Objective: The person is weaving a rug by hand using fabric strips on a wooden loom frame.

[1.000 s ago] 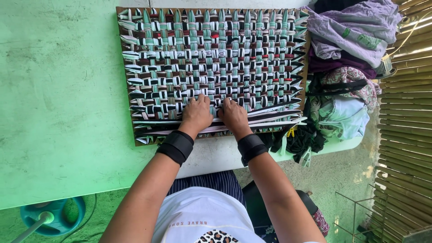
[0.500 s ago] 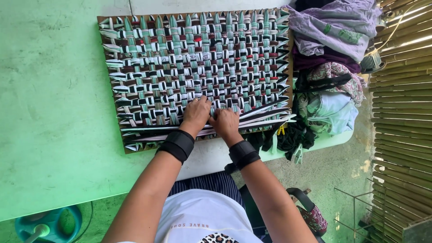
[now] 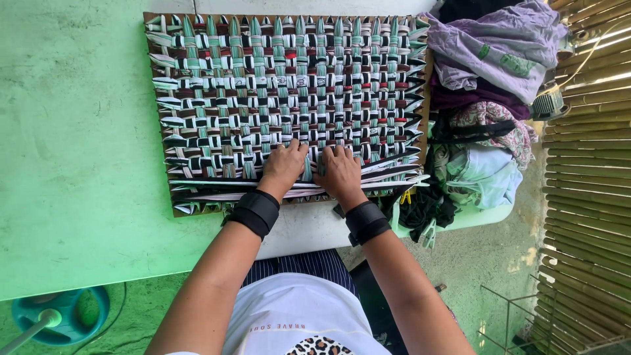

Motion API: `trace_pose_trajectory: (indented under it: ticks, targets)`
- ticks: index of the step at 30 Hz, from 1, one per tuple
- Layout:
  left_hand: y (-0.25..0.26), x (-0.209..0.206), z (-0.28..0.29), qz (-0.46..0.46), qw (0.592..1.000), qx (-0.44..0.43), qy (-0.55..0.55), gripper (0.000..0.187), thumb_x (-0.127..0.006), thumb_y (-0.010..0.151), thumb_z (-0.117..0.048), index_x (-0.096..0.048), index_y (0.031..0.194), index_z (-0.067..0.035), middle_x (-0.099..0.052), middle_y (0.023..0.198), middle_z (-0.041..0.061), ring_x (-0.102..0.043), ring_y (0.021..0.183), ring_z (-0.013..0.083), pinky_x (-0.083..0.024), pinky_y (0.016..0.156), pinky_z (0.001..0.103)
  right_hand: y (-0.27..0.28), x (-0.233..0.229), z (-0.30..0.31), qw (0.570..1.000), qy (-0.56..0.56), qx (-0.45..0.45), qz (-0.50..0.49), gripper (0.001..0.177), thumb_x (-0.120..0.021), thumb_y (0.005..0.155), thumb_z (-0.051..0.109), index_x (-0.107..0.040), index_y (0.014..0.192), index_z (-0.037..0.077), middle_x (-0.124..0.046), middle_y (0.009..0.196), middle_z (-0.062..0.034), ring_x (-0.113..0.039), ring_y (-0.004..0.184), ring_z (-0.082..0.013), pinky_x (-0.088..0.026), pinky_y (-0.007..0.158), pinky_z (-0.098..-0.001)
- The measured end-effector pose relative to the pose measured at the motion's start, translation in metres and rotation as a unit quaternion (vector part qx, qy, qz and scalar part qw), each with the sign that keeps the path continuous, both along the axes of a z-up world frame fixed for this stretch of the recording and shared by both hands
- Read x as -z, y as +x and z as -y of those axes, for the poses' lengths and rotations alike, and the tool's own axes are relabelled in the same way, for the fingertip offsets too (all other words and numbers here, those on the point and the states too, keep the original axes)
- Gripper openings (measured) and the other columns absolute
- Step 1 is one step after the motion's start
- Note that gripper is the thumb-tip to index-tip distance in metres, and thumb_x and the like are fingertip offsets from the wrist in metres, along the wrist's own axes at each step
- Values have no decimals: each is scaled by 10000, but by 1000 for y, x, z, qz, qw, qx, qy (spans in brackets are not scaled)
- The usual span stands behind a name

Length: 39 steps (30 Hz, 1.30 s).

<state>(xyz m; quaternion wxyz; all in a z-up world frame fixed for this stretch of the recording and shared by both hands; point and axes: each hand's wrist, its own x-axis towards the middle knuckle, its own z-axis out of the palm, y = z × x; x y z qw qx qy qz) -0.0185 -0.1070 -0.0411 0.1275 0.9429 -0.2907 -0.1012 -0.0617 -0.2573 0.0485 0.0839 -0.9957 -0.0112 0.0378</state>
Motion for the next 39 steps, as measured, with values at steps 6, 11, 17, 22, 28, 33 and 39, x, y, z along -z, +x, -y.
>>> trace_pose_trajectory:
  ticks: [6, 11, 17, 22, 28, 33, 39]
  targets:
    - [5, -26, 3, -29, 999, -29, 3, 100, -626, 984, -115, -653, 1065, -63, -644, 1071, 128, -727, 912, 379, -645, 676, 420, 9, 60, 16, 991, -9, 0, -133, 399, -774, 893, 361, -597, 1102, 70, -684, 1051, -138, -701, 913, -324, -565, 767, -437]
    - [7, -63, 16, -114, 993, -26, -24, 399, -701, 762, -124, -638, 1145, -34, -625, 1120, 153, -686, 973, 381, -601, 766, 471, -2, 56, 23, 995, 34, 25, -86, 398, -774, 857, 389, -634, 1044, 67, -715, 1016, -114, -706, 940, -302, -561, 806, -423]
    - [0, -20, 33, -83, 993, -17, -77, 133, -635, 953, -33, -670, 1077, -65, -654, 1121, 107, -694, 1016, 311, -602, 842, 433, -3, 9, 13, 981, 14, 91, -173, 368, -797, 791, 485, -736, 798, 122, -724, 847, -65, -629, 927, -265, -474, 846, -448]
    - [3, -36, 38, -35, 998, -6, -57, 209, -695, 857, -10, -657, 1057, -56, -639, 1153, 122, -696, 999, 316, -622, 760, 396, -14, 46, 18, 981, 57, 91, -159, 270, -775, 810, 384, -739, 808, 117, -705, 779, -63, -603, 988, -263, -396, 942, -500]
    - [1, -29, 38, -60, 998, 6, -25, 284, -733, 823, -61, -620, 1084, -58, -641, 1104, 126, -715, 941, 336, -633, 717, 399, -25, 60, 39, 980, 146, -8, -132, 232, -743, 875, 267, -699, 800, 52, -675, 666, -113, -650, 670, -310, -521, 933, -439]
    - [2, -24, 39, -39, 998, -22, -43, 106, -624, 938, -32, -618, 1044, -38, -653, 1064, 139, -725, 924, 339, -635, 719, 413, -19, 62, 66, 962, 243, 48, -112, 161, -693, 911, 171, -778, 889, 35, -725, 732, -137, -704, 672, -296, -558, 635, -414]
    - [1, -29, 39, -43, 996, -38, -64, 117, -617, 918, -43, -629, 1034, -42, -653, 1040, 132, -713, 919, 354, -628, 704, 425, -5, 85, 82, 754, 615, 157, -171, 246, -530, 997, 52, -686, 1156, -52, -762, 1051, -139, -754, 962, -197, -624, 904, -337]
